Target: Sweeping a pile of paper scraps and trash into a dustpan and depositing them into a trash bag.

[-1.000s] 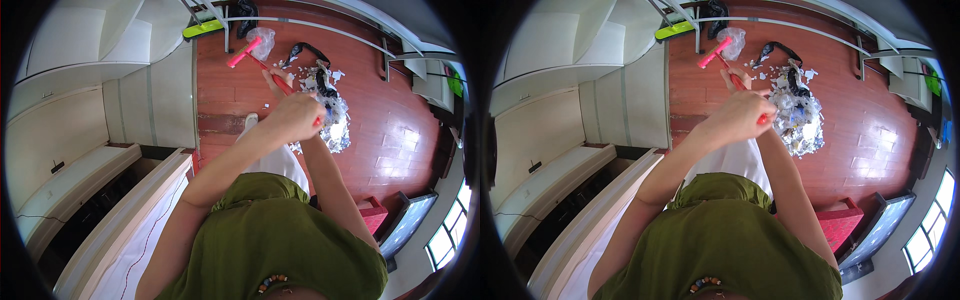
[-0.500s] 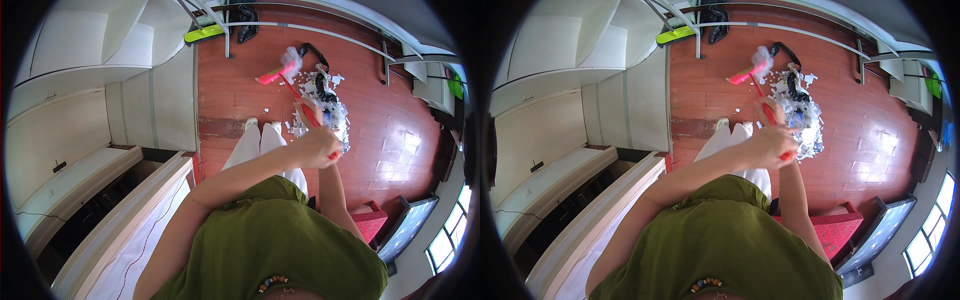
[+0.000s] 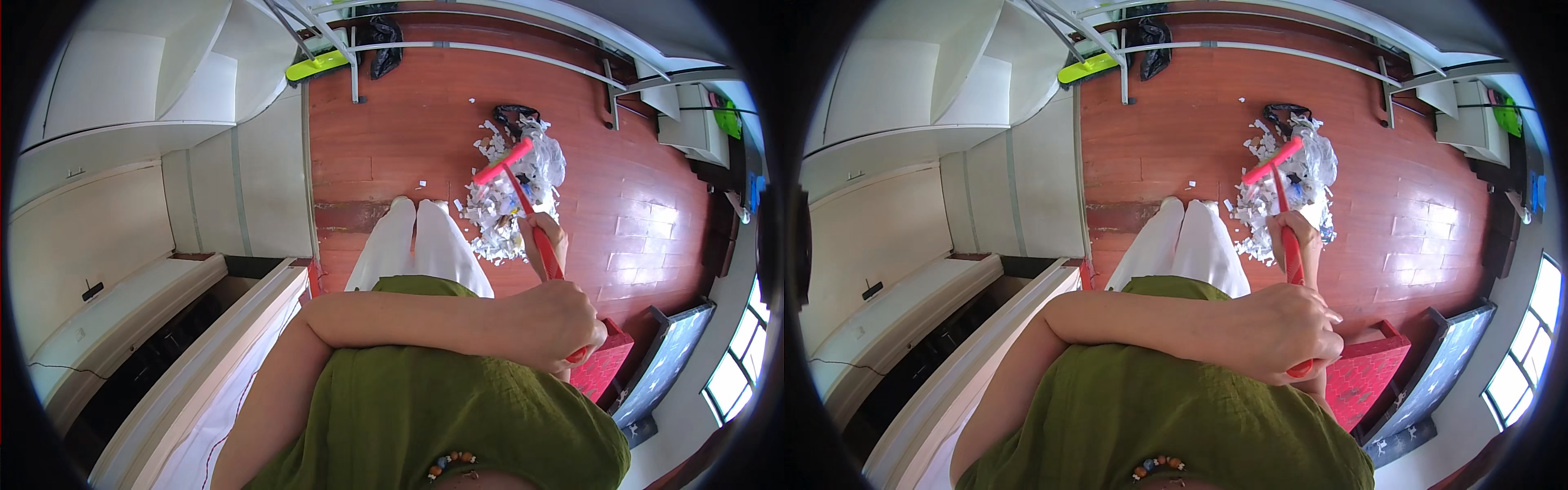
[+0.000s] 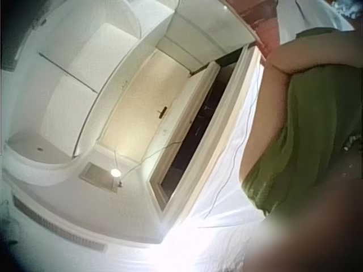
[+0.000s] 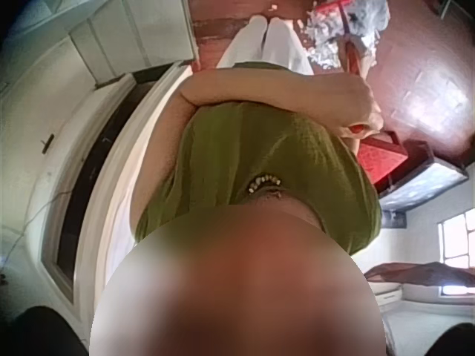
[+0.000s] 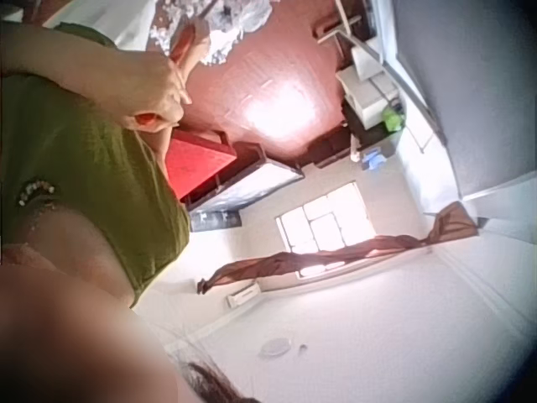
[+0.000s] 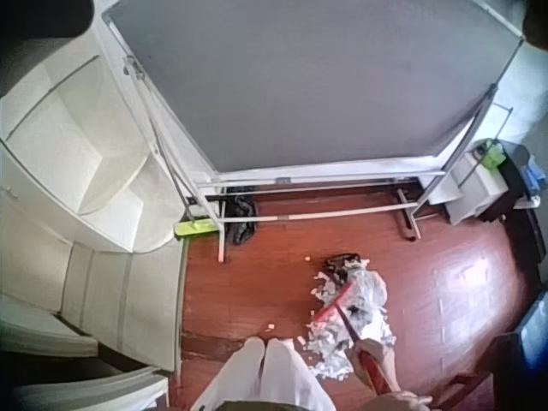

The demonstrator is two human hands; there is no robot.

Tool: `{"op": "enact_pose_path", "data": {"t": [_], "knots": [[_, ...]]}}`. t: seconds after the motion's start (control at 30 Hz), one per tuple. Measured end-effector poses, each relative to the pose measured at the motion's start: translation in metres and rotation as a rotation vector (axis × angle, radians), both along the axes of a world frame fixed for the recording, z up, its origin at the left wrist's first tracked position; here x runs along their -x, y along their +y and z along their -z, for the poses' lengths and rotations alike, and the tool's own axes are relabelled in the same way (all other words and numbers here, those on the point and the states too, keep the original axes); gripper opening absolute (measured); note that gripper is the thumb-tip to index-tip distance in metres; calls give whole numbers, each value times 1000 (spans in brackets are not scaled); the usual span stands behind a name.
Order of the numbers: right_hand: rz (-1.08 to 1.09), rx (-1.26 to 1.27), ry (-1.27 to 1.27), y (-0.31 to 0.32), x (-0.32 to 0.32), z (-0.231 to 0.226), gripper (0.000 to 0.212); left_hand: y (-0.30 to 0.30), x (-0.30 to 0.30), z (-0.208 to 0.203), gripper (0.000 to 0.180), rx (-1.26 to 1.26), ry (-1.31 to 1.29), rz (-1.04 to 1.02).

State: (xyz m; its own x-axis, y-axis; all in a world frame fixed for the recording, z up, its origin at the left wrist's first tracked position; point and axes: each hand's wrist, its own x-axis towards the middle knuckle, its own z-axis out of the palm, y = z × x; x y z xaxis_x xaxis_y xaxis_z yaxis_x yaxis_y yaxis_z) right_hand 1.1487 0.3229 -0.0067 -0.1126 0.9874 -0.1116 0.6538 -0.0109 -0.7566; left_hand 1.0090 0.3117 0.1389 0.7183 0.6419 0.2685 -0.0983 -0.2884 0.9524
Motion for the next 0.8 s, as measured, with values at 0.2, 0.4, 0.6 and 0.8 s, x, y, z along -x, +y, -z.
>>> {"op": "enact_pose_path", "data": {"t": [0.2, 0.4, 0.6, 0.8], "knots": [[-141, 16, 156, -6, 40, 30, 11, -1, 18, -8, 12, 70, 133, -82], [-188, 266, 320, -15, 99, 135, 16, -10, 28, 65, 14, 120, 359, -327], [-466, -121, 512, -21, 120, 183, 14, -35, 37, 131, 21, 29, 380, -496], [-524, 191, 221, -9, 55, 126, 14, -42, 15, 98, 26, 78, 192, -485]]}}
